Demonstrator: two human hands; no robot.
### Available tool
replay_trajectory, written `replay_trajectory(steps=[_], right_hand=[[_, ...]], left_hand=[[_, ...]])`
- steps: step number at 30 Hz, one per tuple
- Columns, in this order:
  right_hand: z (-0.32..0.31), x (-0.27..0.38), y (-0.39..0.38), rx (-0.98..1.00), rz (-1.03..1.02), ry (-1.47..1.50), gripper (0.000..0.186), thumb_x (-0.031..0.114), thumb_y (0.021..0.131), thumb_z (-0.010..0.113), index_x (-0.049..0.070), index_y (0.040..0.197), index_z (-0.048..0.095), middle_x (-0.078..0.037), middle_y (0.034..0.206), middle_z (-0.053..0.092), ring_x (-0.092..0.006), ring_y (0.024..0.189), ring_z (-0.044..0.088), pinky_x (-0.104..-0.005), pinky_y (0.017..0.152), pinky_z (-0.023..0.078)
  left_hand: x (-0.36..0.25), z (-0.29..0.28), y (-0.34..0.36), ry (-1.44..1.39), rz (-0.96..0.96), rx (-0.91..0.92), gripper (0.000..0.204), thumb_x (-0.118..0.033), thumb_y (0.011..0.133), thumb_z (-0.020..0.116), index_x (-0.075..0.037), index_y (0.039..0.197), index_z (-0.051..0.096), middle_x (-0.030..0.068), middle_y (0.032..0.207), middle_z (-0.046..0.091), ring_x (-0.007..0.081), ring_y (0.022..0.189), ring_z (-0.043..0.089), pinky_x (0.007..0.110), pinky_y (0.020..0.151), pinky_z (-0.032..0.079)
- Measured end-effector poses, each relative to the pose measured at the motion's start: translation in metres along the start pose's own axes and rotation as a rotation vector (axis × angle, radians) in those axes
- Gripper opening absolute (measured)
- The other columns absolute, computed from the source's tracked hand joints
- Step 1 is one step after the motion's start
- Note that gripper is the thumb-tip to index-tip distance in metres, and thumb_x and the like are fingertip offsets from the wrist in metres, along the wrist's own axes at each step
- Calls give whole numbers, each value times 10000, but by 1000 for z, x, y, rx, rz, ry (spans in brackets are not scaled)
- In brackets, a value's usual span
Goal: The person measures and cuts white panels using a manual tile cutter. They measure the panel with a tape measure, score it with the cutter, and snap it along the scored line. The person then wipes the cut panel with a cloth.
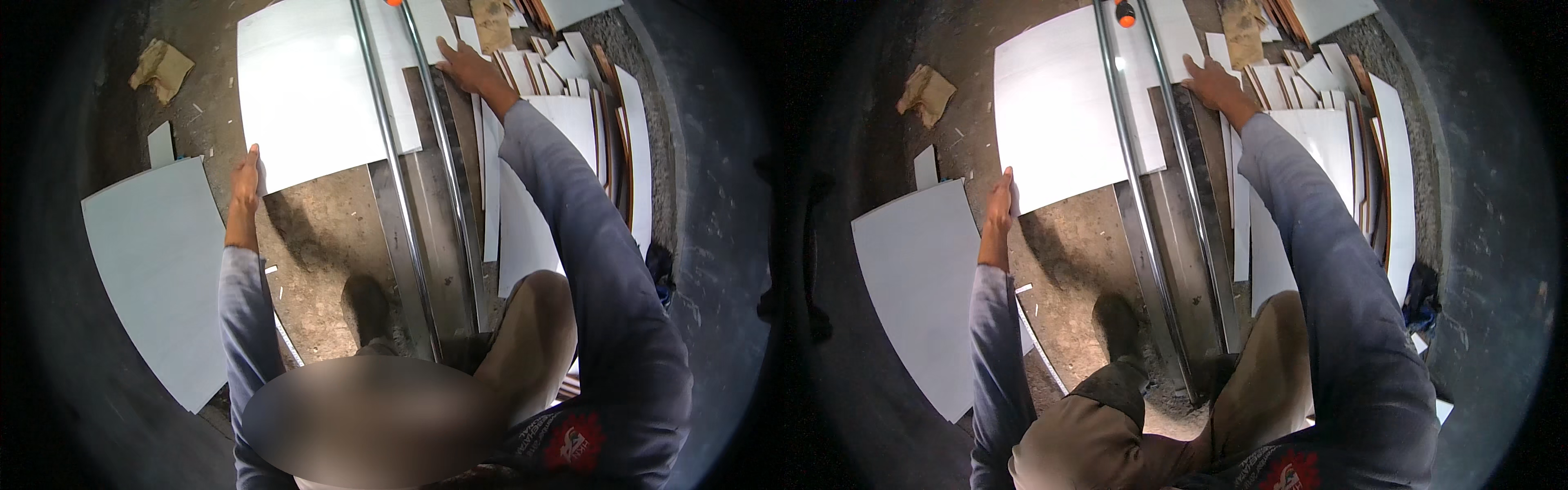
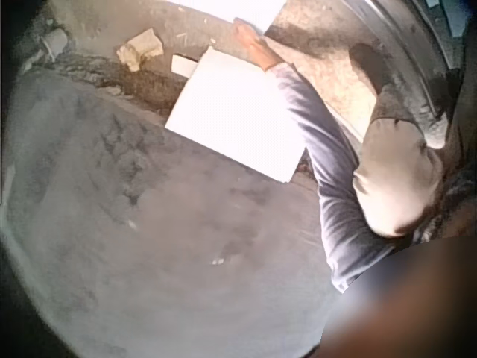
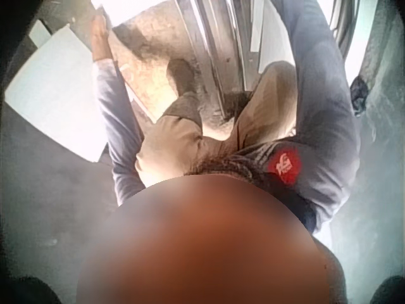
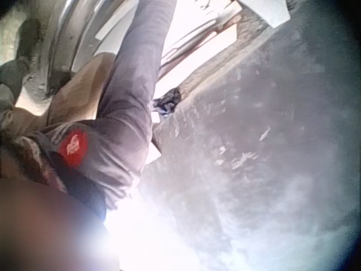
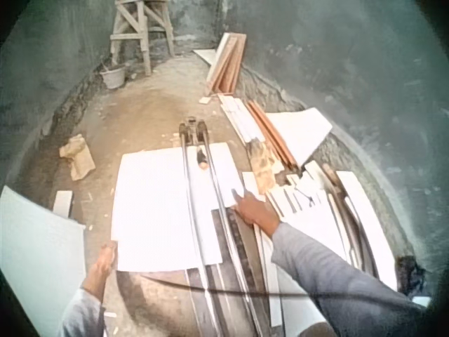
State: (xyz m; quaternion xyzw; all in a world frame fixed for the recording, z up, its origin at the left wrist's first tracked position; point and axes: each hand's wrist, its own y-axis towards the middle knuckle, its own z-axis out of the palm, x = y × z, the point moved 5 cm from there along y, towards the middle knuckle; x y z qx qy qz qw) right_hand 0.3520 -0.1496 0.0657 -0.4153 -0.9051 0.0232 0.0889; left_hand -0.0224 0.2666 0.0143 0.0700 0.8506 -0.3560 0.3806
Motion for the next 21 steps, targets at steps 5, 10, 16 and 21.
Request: replay_trajectory(steps=[5, 10, 16, 21], right_hand=[[8, 2, 2, -61, 65, 71, 746, 594, 1039, 496, 223, 1644, 266, -348, 1551, 399, -485, 1352, 533, -566, 1056, 500], [10, 5, 2, -105, 99, 35, 738, 596, 1037, 499, 203, 1631, 308, -354, 1492, 451, -490, 1244, 617, -556, 999, 535], [7, 9, 2, -64, 106, -15, 714, 583, 1063, 438, 210, 1647, 264, -362, 1499, 457, -485, 1282, 598, -531, 1033, 534], [10, 8, 0, -103, 67, 35, 664, 519, 1080, 453, 195, 1635, 281, -388, 1492, 446, -500, 1250, 613, -527, 1026, 539]], left_hand=[[22, 14, -55, -425, -16, 306, 509, -453, 1065, 593, -22, 1335, 612, 104, 1204, 681, 173, 1085, 662, 305, 855, 621], [28, 18, -45, -552, 28, 224, 462, -393, 1083, 582, -8, 1337, 616, 84, 1247, 674, 161, 1090, 663, 307, 896, 599], [36, 18, -37, -591, 25, 169, 426, -365, 1081, 592, -1, 1297, 640, 70, 1236, 683, 159, 1093, 665, 313, 912, 593], [34, 16, -32, -585, 14, 180, 409, -355, 1078, 599, -1, 1276, 650, 71, 1220, 694, 160, 1066, 675, 310, 896, 597]])
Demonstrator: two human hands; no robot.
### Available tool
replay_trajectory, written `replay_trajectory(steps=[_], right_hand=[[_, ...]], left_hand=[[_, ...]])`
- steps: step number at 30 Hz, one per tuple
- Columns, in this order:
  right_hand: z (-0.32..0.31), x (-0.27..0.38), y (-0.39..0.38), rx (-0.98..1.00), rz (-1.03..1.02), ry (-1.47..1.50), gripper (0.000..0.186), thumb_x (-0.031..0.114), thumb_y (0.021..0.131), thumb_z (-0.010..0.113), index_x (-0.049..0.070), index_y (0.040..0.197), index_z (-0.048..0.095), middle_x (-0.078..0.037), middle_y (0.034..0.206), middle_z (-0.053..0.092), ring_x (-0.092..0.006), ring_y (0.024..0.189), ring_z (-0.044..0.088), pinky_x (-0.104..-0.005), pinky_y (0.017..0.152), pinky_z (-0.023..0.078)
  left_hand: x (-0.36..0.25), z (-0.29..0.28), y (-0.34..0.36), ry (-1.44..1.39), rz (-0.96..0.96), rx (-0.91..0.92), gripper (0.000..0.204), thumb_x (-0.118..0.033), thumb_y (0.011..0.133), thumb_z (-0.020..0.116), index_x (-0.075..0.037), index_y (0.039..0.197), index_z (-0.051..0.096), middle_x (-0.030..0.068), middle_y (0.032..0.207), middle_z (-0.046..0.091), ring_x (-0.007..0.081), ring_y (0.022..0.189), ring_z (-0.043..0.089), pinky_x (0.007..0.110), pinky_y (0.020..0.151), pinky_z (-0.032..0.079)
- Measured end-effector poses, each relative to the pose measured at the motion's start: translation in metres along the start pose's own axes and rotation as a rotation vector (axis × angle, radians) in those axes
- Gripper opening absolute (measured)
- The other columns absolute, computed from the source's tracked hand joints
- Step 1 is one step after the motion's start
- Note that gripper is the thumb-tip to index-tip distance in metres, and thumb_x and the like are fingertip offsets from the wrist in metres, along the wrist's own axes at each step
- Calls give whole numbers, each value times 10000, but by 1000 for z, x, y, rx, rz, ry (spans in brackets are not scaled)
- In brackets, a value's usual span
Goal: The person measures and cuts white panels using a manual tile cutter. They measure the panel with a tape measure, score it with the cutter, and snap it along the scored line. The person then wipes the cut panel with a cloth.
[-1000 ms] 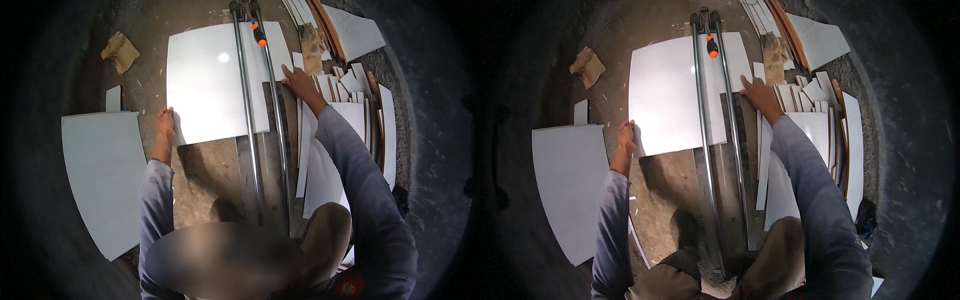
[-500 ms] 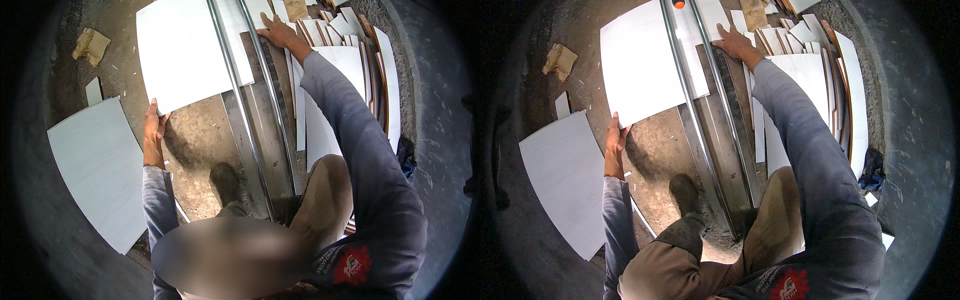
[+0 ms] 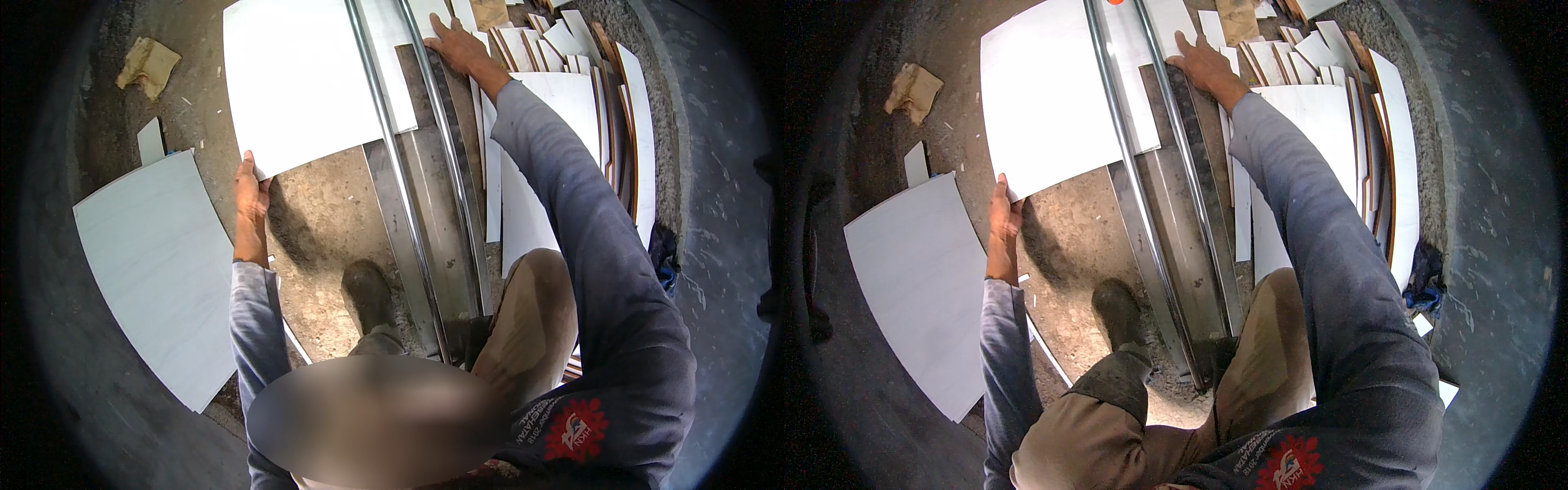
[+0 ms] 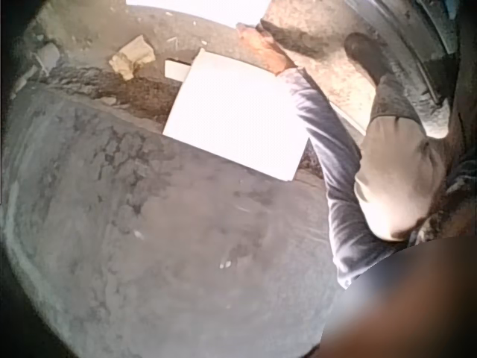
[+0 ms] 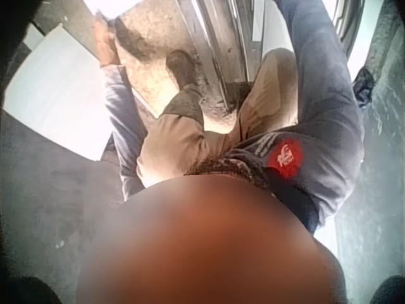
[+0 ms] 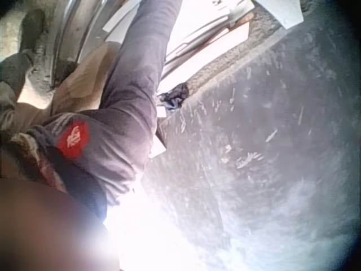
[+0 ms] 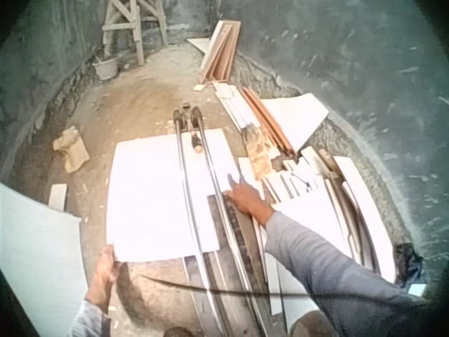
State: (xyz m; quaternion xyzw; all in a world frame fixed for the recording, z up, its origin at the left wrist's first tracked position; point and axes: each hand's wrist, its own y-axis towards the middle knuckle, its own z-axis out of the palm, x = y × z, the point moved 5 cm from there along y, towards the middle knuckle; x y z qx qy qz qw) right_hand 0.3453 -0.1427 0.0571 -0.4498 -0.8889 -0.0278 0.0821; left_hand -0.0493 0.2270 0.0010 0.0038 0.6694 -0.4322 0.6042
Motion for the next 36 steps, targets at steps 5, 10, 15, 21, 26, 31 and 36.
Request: replay_trajectory(steps=[5, 10, 15, 21, 26, 31, 36], right_hand=[[4, 4, -1, -6, -198, -44, 669, 480, 1077, 479, 184, 1638, 263, -402, 1560, 344, -525, 1354, 513, -541, 1068, 500], [-6, 5, -3, 48, 22, 126, 729, 482, 1066, 496, 192, 1665, 198, -409, 1601, 266, -541, 1408, 445, -551, 1094, 469], [-18, 13, -9, 56, 66, 143, 722, 488, 1069, 494, 164, 1654, 224, -412, 1575, 306, -572, 1304, 525, -563, 1038, 505], [-17, 13, -9, 20, 46, 128, 691, 465, 1076, 493, 174, 1649, 239, -409, 1566, 324, -565, 1304, 526, -558, 1021, 518], [-14, 15, -11, -29, 49, 135, 678, 452, 1076, 498, 180, 1647, 251, -403, 1564, 332, -562, 1296, 533, -561, 1027, 515], [-15, 16, -13, -19, 81, 121, 674, 459, 1074, 500, 181, 1641, 264, -390, 1552, 361, -557, 1275, 550, -554, 1024, 520], [-21, 16, -5, 29, 18, -1, 729, 524, 1049, 519, 157, 1633, 284, -373, 1536, 402, -521, 1293, 556, -540, 1029, 519]], left_hand=[[0, -3, -5, 101, -70, -29, 479, -387, 1092, 559, -8, 1384, 580, 103, 1367, 631, 203, 1196, 621, 354, 998, 546], [-8, 7, -11, 73, -59, 38, 494, -421, 1090, 544, -37, 1401, 547, 97, 1393, 598, 211, 1205, 588, 398, 1005, 520], [-12, 6, -16, 82, -77, -5, 490, -459, 1026, 662, -84, 1332, 590, 99, 1309, 642, 226, 1153, 610, 396, 961, 525], [-6, 4, -12, 56, 18, 73, 524, -458, 1035, 648, -63, 1371, 573, 99, 1384, 620, 221, 1248, 584, 383, 1005, 498], [2, 0, -3, -28, 56, 111, 517, -443, 1051, 624, -57, 1390, 563, 85, 1401, 614, 195, 1267, 572, 344, 989, 499], [7, -4, 3, -44, 39, 57, 479, -394, 1075, 590, -42, 1398, 555, 87, 1403, 615, 194, 1272, 571, 347, 1010, 488], [2, -1, 7, -34, 72, 71, 532, -358, 1086, 574, -4, 1475, 495, 106, 1473, 577, 214, 1294, 564, 373, 1085, 451]])
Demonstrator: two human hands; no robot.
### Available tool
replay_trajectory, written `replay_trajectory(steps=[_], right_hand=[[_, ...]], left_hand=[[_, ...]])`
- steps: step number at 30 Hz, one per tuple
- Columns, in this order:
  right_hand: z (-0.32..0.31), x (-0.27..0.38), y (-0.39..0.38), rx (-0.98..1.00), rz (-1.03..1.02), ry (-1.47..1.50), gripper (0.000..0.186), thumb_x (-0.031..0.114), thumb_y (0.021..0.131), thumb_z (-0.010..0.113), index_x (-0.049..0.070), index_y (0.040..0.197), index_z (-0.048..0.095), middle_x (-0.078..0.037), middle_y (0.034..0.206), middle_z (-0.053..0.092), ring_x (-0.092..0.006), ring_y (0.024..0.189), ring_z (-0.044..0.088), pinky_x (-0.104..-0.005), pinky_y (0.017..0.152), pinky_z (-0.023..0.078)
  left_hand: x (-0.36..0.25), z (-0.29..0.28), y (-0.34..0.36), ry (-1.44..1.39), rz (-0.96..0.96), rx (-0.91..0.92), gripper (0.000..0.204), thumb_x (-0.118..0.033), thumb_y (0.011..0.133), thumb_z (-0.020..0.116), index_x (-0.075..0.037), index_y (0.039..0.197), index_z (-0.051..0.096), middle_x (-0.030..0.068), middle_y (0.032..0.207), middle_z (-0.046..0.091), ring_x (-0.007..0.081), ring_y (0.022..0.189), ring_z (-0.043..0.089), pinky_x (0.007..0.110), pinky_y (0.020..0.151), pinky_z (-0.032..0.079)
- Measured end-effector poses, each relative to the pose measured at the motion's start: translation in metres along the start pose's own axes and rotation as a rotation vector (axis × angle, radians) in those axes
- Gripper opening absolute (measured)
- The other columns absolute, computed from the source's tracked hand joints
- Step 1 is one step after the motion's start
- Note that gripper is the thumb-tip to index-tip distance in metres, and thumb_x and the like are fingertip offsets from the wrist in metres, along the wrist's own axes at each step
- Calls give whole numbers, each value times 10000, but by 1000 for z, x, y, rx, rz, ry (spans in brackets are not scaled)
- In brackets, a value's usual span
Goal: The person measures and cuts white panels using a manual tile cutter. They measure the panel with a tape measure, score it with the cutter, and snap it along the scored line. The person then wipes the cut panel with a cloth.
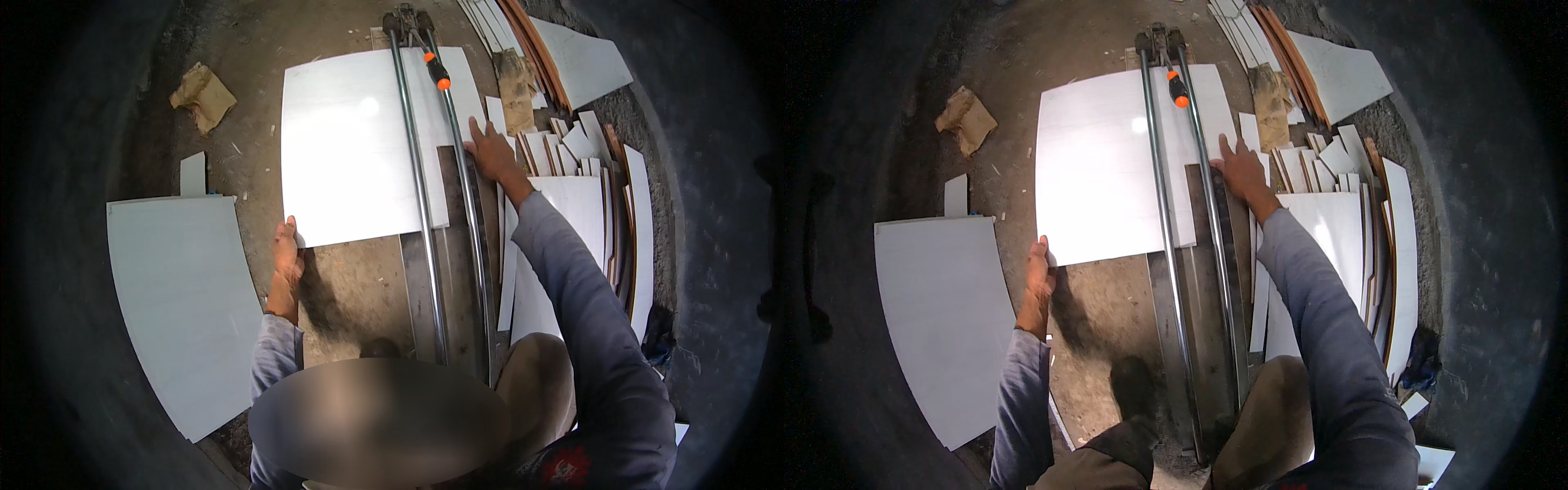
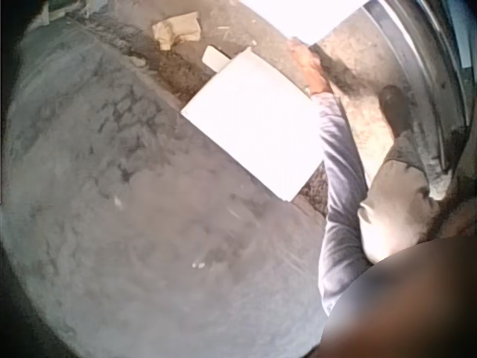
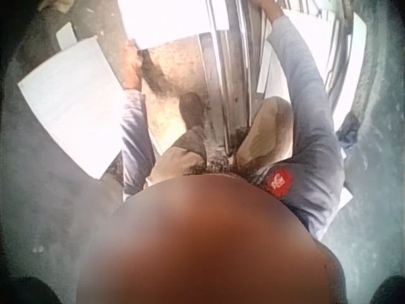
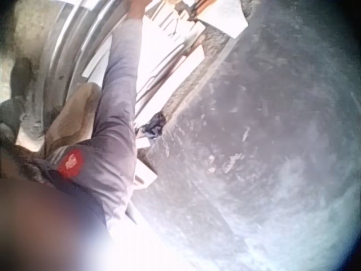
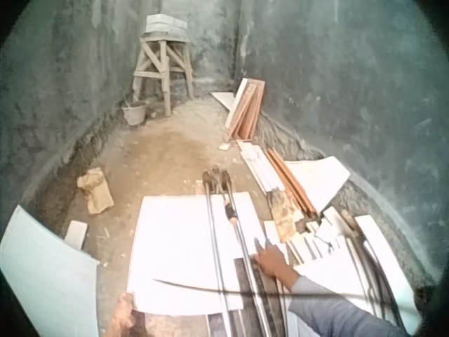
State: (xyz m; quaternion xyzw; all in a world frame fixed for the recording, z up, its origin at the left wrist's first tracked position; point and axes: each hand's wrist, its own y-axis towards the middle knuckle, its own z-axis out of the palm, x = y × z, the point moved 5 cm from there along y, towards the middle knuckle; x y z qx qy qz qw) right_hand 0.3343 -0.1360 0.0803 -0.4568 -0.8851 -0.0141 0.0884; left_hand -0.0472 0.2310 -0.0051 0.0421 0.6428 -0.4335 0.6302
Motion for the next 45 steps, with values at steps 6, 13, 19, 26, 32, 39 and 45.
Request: replay_trajectory(steps=[6, 13, 19, 26, 32, 39, 45], right_hand=[[0, 1, 1, -24, -11, -23, 684, 486, 1084, 460, 152, 1641, 245, -380, 1524, 399, -528, 1217, 607, -543, 971, 547], [2, -2, 1, 127, 80, 12, 740, 548, 1058, 483, 196, 1657, 228, -321, 1624, 315, -467, 1446, 436, -607, 1093, 448], [3, -3, 0, 95, 114, 48, 774, 572, 1037, 504, 216, 1662, 219, -275, 1644, 296, -421, 1518, 332, -628, 1111, 410], [-15, -3, 12, 104, 86, -1, 782, 593, 1023, 524, 200, 1644, 255, -262, 1541, 427, -409, 1441, 430, -577, 1057, 472], [-74, 60, 52, -9, 443, 1572, 594, 497, 1071, 507, 17, 1422, 515, -184, 1118, 667, -268, 934, 682, -423, 796, 589], [-166, 118, 115, -5, 375, 1466, 266, 336, 1067, 553, 82, 992, 569, -7, 698, 583, -69, 536, 508, -213, 428, 361], [-175, 130, 54, 96, 392, 1285, 204, 287, 1060, 539, 111, 958, 561, 34, 689, 562, -46, 503, 452, -226, 430, 309]], left_hand=[[1, -5, -5, 3, -39, -214, 489, -300, 1100, 546, 19, 1467, 497, 126, 1461, 583, 217, 1306, 566, 366, 1105, 447], [-2, -1, 4, 15, -3, -59, 380, -301, 1088, 559, -6, 1325, 587, 87, 1283, 650, 207, 1194, 598, 374, 1057, 473], [-7, 3, -10, 137, -30, -133, 354, -332, 1090, 548, -50, 1292, 619, 68, 1215, 663, 191, 1089, 626, 372, 950, 530], [-30, 15, -53, 79, -73, -139, 362, -362, 1087, 555, -80, 1298, 637, 61, 1187, 661, 178, 1061, 627, 340, 920, 545], [-28, 19, -60, -144, -90, -145, 375, -358, 1087, 547, -41, 1264, 639, 64, 1137, 654, 169, 972, 616, 338, 871, 553], [-35, 20, -61, -180, -123, -145, 366, -356, 1090, 526, -35, 1227, 636, 64, 1107, 631, 186, 941, 598, 341, 837, 548], [-37, 23, -67, -147, -160, -180, 364, -341, 1097, 502, -47, 1278, 618, 70, 1174, 608, 197, 1050, 571, 360, 916, 521]])
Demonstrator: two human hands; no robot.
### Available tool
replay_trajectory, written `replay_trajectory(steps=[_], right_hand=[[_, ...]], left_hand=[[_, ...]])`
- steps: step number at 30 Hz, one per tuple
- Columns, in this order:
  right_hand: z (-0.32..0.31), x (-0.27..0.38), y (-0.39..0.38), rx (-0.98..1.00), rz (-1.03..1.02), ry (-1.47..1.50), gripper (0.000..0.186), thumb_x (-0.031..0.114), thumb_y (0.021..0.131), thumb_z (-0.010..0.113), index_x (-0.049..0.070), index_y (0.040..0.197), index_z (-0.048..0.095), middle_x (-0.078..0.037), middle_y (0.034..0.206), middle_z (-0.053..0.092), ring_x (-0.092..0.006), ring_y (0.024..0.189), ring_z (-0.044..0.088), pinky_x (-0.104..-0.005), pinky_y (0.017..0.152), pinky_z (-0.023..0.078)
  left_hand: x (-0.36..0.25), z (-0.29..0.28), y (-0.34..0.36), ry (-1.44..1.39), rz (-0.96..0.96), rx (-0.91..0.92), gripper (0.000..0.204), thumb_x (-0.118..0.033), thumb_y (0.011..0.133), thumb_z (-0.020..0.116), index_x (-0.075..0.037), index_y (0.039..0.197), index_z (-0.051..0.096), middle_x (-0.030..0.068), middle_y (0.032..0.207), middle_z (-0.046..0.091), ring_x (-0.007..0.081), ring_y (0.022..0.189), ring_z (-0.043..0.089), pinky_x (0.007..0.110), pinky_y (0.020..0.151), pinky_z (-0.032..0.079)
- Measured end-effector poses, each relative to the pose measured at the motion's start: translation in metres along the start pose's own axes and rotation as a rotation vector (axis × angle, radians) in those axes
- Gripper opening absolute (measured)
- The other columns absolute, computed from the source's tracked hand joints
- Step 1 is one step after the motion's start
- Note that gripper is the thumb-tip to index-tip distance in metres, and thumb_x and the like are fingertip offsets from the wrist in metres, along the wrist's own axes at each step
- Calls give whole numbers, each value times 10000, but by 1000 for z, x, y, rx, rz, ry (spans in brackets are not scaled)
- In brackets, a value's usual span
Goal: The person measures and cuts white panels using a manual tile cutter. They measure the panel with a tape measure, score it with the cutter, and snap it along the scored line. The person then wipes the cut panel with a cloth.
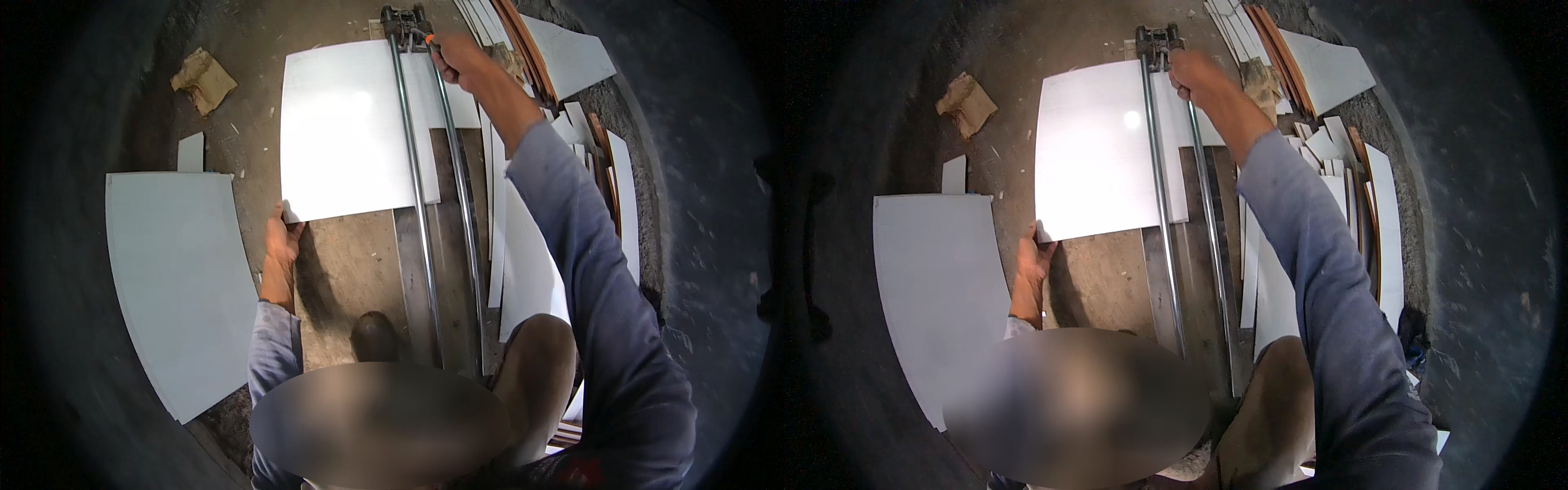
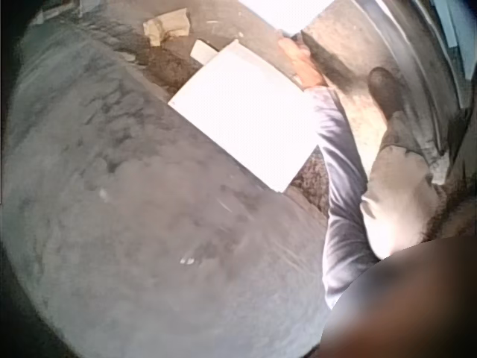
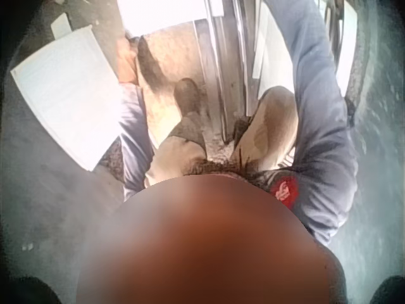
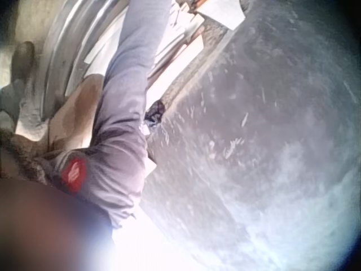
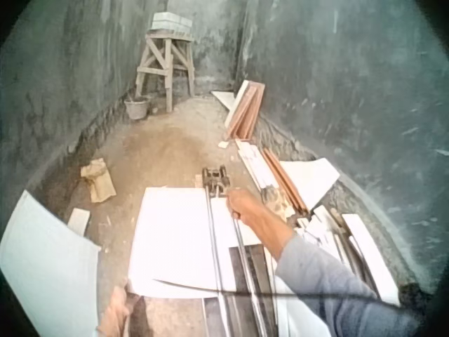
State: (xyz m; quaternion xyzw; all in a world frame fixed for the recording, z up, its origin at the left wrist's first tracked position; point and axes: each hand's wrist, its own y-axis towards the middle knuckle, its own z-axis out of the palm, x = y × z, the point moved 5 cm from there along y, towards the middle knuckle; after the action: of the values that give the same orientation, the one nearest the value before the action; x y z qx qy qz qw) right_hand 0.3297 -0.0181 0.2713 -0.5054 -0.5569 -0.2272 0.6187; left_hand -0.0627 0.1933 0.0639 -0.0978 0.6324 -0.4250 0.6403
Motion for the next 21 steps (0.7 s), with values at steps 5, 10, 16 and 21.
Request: replay_trajectory(steps=[5, 10, 16, 21], right_hand=[[-15, -50, -114, 71, 103, -8, 240, 316, 1065, 525, 110, 951, 568, 41, 725, 561, -51, 519, 444, -241, 442, 312], [-29, -98, -239, 100, 187, -47, 259, 344, 1051, 533, 106, 948, 543, 20, 771, 520, -75, 578, 433, -265, 504, 353], [-39, -157, -368, 136, 270, -213, 318, 343, 1051, 525, 48, 1161, 571, 12, 809, 541, -82, 646, 480, -260, 567, 405], [-33, -195, -408, 35, 240, -331, 467, 372, 1056, 495, 2, 1340, 503, -161, 896, 603, -257, 847, 615, -427, 794, 495]], left_hand=[[9, -12, 21, 105, 6, -54, 354, -343, 1085, 519, -94, 1315, 622, 58, 1191, 620, 183, 1039, 574, 333, 862, 498], [13, -16, 39, 136, 18, -64, 375, -363, 1074, 538, -89, 1317, 622, 58, 1187, 636, 181, 1005, 587, 330, 826, 502], [18, -17, 33, 143, 94, -149, 384, -335, 1083, 522, -52, 1328, 609, 75, 1240, 617, 199, 1011, 592, 334, 820, 517], [13, -17, 31, 64, 107, -84, 363, -304, 1079, 524, -53, 1314, 640, 77, 1222, 638, 204, 953, 579, 380, 811, 526]])
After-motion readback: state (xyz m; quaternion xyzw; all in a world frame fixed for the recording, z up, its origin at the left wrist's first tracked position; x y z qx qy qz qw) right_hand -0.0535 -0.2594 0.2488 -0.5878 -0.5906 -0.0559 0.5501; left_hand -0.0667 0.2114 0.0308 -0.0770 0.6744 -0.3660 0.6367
